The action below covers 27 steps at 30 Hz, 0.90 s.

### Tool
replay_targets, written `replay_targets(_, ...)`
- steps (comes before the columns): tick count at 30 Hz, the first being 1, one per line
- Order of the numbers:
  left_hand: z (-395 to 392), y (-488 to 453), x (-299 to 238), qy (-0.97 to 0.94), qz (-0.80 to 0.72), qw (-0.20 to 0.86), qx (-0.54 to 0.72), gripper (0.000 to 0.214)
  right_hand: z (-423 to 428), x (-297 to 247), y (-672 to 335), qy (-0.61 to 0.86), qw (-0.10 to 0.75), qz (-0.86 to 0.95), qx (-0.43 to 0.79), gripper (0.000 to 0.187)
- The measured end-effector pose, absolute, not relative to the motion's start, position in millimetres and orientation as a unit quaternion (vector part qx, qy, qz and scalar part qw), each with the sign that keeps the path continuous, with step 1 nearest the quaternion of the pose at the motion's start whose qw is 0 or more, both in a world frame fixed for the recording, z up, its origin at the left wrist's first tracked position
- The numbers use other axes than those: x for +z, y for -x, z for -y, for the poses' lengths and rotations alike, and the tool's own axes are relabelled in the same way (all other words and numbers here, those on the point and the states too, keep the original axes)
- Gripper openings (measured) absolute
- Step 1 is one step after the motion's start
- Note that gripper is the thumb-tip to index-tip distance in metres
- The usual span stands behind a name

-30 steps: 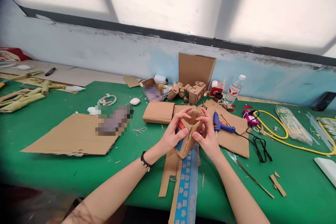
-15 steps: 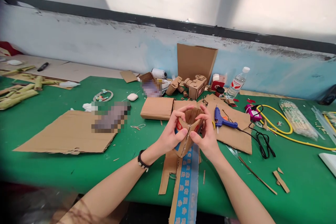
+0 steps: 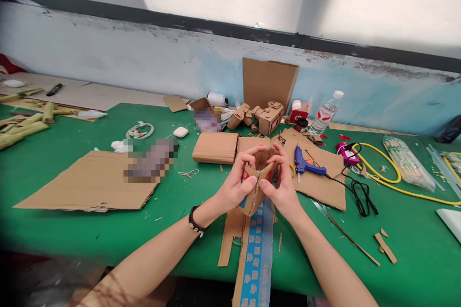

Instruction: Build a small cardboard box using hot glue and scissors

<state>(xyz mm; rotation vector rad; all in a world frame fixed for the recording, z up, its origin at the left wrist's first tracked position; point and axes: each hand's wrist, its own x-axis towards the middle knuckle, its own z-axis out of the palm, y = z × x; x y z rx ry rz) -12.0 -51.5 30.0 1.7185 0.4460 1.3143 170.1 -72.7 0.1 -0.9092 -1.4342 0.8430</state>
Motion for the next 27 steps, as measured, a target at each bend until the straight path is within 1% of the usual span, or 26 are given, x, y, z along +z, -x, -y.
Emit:
replay_targets(14,50,14,30,-0.702,-0.167,0.459,0.518,0.031,73,-1,-169,0.393,0.580,0.619,0.354,0.061)
replay_targets(18,52,16,33,-0.699,-0.176,0.476,0.504,0.035,73,-2,-169,0.397,0.575,0.623,0.352,0.063)
replay_targets(27,45,22,23,-0.722,-0.156,0.475,0.479,0.031,79,2,-167,0.373,0.574,0.617,0.388,0.060)
